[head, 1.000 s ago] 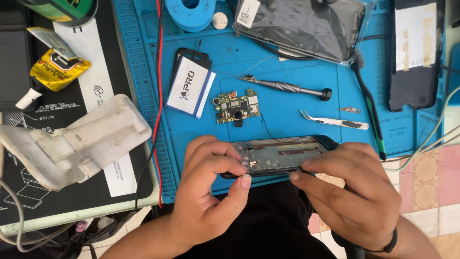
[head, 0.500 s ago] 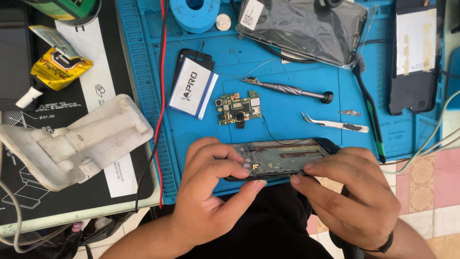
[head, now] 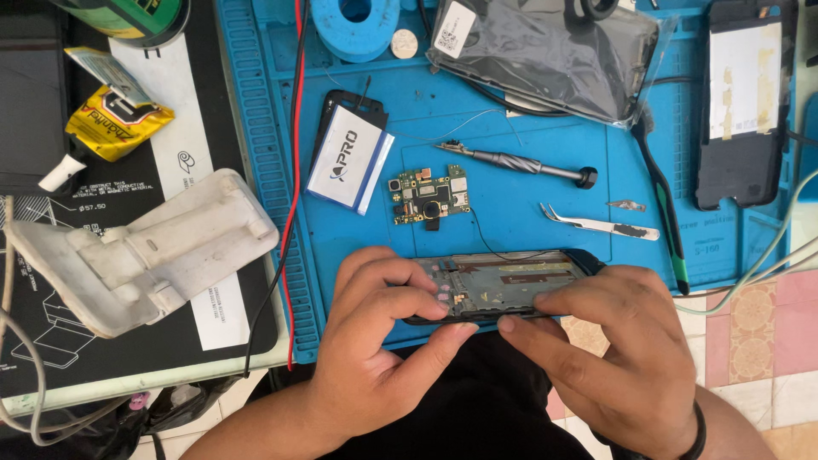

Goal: The person works on a disassembled smartphone on a blue repair mat, holding a small battery pack and pressing the phone frame, then lifts the motherboard and manipulates a flex cable and small board components by hand while repositioning the phone body.

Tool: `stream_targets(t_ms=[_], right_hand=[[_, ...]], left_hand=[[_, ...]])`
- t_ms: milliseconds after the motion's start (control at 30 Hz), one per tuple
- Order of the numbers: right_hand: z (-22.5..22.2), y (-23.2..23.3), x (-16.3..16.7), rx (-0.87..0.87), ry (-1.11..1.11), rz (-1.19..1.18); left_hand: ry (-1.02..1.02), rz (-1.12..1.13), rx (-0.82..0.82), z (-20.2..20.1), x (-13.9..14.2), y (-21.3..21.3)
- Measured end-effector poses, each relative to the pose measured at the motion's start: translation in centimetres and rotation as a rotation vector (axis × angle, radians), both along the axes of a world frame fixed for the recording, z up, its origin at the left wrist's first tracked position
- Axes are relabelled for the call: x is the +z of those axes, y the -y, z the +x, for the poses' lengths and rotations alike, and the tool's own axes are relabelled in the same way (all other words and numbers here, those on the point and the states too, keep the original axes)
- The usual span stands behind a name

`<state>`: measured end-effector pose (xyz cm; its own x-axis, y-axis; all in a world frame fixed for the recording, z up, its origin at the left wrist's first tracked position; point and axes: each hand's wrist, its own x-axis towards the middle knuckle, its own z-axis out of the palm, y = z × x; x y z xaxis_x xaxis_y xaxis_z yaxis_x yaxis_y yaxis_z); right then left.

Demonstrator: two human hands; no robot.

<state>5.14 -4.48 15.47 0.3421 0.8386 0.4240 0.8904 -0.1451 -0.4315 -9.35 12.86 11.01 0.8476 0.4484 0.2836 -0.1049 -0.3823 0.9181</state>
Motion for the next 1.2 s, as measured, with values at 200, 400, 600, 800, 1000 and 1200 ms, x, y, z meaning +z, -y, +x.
stream_targets(t_ms=[200, 400, 600, 800, 1000, 1200], right_hand=[[0.0, -0.2, 0.1, -0.002, -0.011, -0.019], [-0.2, -0.1, 0.0, -0.02, -0.013, -0.026], [-0.3, 0.1, 0.1, -0.028, -0.032, -0.041], [-0.4, 0.5, -0.2, -0.011, -0.025, -0.035], [-0.5, 1.2, -1.0, 0.039, -0.029, -0.016], [-1.7, 2.1, -2.6, 0.06, -0.059, -0.048]], left_hand=[[-0.017, 0.06, -0.047, 0.0, 0.4, -0.2], [-0.051, 0.011, -0.052, 0.1, 0.6, -0.4], [-0.047, -0.011, -0.042, 0.0, 0.6, -0.3], [-0.039, 0.007, -0.046, 0.1, 0.5, -0.3], [-0.063, 0.093, -0.06, -0.5, 1.2, -0.4], [-0.162, 0.185, -0.207, -2.0, 1.4, -1.9]])
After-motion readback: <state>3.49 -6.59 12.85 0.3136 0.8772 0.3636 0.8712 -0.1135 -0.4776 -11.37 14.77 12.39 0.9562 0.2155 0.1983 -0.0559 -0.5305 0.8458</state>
